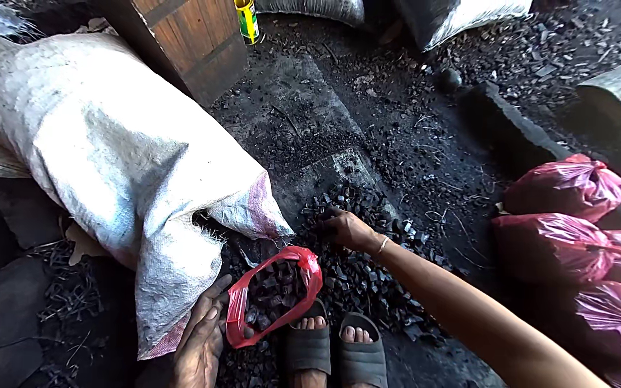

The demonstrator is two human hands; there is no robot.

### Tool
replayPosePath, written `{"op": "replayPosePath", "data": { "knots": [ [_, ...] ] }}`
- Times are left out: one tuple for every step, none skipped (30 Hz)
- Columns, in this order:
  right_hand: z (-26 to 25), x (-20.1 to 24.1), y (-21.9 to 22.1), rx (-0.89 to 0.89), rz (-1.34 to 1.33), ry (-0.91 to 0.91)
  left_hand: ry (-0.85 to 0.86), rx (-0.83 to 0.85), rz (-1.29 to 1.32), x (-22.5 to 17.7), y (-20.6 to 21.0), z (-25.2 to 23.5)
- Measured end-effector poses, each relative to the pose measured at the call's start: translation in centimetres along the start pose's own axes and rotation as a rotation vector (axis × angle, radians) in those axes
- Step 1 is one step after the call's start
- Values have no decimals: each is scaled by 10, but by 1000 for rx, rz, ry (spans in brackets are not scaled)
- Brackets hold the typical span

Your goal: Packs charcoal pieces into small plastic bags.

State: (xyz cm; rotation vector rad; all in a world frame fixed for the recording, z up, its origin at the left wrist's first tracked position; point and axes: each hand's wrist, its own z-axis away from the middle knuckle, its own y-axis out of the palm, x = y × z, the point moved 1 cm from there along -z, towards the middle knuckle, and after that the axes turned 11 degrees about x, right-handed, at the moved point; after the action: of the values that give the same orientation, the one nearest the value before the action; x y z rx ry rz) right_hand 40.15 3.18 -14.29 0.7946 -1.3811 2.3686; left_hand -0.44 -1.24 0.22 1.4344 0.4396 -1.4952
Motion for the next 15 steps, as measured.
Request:
{"op": "replayPosePath", "data": {
  "knots": [
    [3,-2,-2,-7,-7,17,-2,1,6,0,1,0],
    [6,-5,-4,-16,-22,37,-1,-4,11,0,2,0],
    [9,-7,-7,-31,-51,63,-2,-5,13,1,2,0],
    [12,-8,-11,-59,-97,95,1,-6,5,2,2,0],
    [17,-5,-17,-101,-156,126,5,-6,-4,3,1,1],
    [21,1,-25,-156,-225,148,14,-12,-14,3,2,2],
    [25,11,-33,-213,-301,147,18,-19,-18,3,3,2],
    [28,25,-39,-266,-375,109,17,-26,-28,3,4,3],
    [32,43,-43,-299,-431,30,18,-30,-36,3,4,3],
    [36,64,-44,-318,-452,-92,18,-30,-41,3,3,4],
    [41,89,-43,-319,-435,-233,17,-25,-41,2,3,4],
    [46,116,-40,-307,-406,-369,15,-18,-39,2,3,4],
    [51,140,-36,-286,-369,-482,17,-12,-38,3,2,3],
    [54,158,-34,-261,-334,-560,16,-5,-39,4,2,3],
    [53,167,-33,-249,-313,-602,11,6,-41,5,1,2]
  ]
}}
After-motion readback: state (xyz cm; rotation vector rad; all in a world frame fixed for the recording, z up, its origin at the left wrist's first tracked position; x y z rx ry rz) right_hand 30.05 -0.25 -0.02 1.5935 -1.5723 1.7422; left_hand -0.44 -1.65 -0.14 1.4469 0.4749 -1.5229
